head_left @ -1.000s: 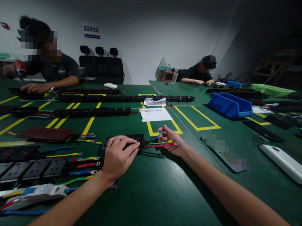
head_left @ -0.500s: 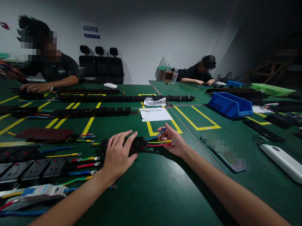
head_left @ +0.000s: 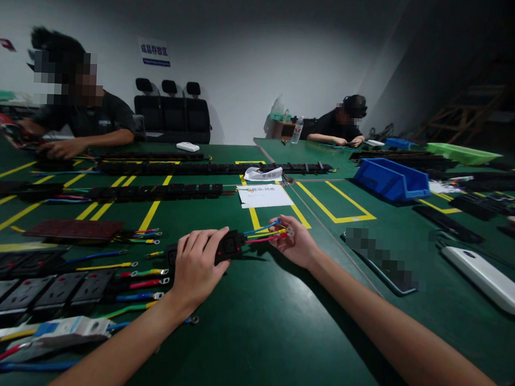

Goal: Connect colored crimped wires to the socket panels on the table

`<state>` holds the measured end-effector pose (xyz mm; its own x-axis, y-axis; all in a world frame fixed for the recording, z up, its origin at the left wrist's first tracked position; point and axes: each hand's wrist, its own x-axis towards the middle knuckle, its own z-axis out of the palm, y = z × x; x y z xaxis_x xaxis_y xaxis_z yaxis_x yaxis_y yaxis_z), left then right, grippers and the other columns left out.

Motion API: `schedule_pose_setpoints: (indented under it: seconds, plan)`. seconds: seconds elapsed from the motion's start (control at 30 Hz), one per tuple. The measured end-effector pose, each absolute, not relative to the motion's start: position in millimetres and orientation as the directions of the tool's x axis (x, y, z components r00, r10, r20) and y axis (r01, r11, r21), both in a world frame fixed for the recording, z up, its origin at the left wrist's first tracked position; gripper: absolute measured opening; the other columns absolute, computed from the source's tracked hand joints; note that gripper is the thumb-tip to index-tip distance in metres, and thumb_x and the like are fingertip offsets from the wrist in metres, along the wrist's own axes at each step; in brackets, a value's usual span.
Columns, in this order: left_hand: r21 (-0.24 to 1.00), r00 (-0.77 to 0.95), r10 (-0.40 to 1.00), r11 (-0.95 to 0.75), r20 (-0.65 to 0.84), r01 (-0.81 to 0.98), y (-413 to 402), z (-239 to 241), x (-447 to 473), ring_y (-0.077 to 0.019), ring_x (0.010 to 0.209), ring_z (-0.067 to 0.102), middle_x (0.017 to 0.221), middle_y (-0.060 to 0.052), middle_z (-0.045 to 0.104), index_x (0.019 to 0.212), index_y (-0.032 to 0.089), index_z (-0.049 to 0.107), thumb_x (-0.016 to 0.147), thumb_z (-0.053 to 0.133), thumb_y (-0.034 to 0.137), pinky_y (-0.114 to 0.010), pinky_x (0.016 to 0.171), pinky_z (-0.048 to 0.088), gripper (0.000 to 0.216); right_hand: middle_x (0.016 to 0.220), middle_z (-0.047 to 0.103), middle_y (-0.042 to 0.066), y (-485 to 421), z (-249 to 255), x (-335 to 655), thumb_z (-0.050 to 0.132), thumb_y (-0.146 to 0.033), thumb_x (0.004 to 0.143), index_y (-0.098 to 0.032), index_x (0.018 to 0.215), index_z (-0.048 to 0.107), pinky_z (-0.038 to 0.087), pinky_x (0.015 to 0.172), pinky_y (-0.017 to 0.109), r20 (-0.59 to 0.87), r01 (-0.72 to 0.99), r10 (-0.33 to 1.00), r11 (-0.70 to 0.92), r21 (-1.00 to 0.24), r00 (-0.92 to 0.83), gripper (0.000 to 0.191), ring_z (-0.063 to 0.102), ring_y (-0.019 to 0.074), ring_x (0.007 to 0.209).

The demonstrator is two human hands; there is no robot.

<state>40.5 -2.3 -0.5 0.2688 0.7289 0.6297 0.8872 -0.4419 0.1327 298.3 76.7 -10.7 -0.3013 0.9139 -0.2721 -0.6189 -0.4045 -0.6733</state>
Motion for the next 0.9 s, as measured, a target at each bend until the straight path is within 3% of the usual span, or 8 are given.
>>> schedule_pose_setpoints:
  seconds: [0.07, 0.23, 0.43, 0.6, 0.7, 0.9]
  plan:
    - [0.131, 0.263, 0.729, -0.435, 0.631, 0.891, -2.2, -0.3, 40.3, -0.0319, 0.107, 0.06, 0.114, -0.009, 0.068, 0.134, 0.021, 0.055, 0.08, 0.072, 0.017, -0.048, 0.091, 0.044, 0.056, 0.071, 0.069, 0.003, 78.5, -13.5, 299.2, 0.061, -0.022, 0.089, -0.018, 0.097, 0.068, 0.056, 0.053, 0.023, -0.258, -0.616, 0.918, -0.395, -0.681, -0.302, 0.012, 0.063, 0.0128, 0.058]
    - [0.125, 0.266, 0.732, -0.432, 0.627, 0.893, -1.5, 0.2, 40.2, -0.0317, 0.106, 0.06, 0.114, -0.01, 0.067, 0.135, 0.022, 0.054, 0.082, 0.071, 0.017, -0.048, 0.09, 0.044, 0.057, 0.073, 0.071, 0.003, 79.2, -16.4, 300.6, 0.059, -0.012, 0.083, -0.02, 0.111, 0.064, 0.055, 0.051, 0.022, -0.254, -0.602, 0.923, -0.381, -0.701, -0.289, 0.029, 0.062, 0.0118, 0.054]
    - [0.099, 0.293, 0.749, -0.43, 0.594, 0.897, -1.7, 1.0, 41.4, -0.032, 0.107, 0.059, 0.117, -0.01, 0.066, 0.138, 0.021, 0.053, 0.081, 0.072, 0.015, -0.048, 0.09, 0.045, 0.061, 0.071, 0.072, 0.004, 78.1, -15.4, 300.1, 0.056, -0.006, 0.083, -0.018, 0.115, 0.062, 0.056, 0.054, 0.021, -0.234, -0.598, 0.936, -0.348, -0.722, -0.262, 0.034, 0.067, 0.013, 0.059]
    - [0.111, 0.26, 0.774, -0.39, 0.577, 0.914, -2.7, 0.5, 41.3, -0.0308, 0.11, 0.058, 0.118, -0.009, 0.066, 0.138, 0.021, 0.054, 0.081, 0.072, 0.013, -0.047, 0.094, 0.044, 0.06, 0.076, 0.075, 0.004, 78.3, -15.5, 298.3, 0.065, -0.025, 0.09, -0.017, 0.108, 0.066, 0.055, 0.054, 0.02, -0.2, -0.626, 0.937, -0.34, -0.702, -0.285, 0.02, 0.064, 0.0104, 0.055]
    - [0.119, 0.208, 0.784, -0.337, 0.586, 0.934, -2.5, 0.5, 41.5, -0.0307, 0.111, 0.058, 0.118, -0.009, 0.066, 0.137, 0.021, 0.055, 0.082, 0.07, 0.012, -0.047, 0.095, 0.043, 0.058, 0.082, 0.076, 0.007, 77.4, -15.0, 296.5, 0.065, -0.038, 0.093, -0.017, 0.1, 0.069, 0.057, 0.059, 0.021, -0.195, -0.65, 0.936, -0.346, -0.676, -0.294, 0.023, 0.064, 0.0107, 0.058]
    - [0.111, 0.177, 0.782, -0.3, 0.598, 0.948, -1.1, 0.0, 41.7, -0.0309, 0.109, 0.058, 0.117, -0.009, 0.065, 0.139, 0.024, 0.055, 0.084, 0.067, 0.013, -0.049, 0.095, 0.042, 0.057, 0.086, 0.076, 0.006, 74.5, -13.1, 294.4, 0.065, -0.033, 0.092, -0.017, 0.103, 0.072, 0.056, 0.062, 0.019, -0.183, -0.625, 0.936, -0.339, -0.703, -0.302, 0.021, 0.065, 0.0103, 0.065]
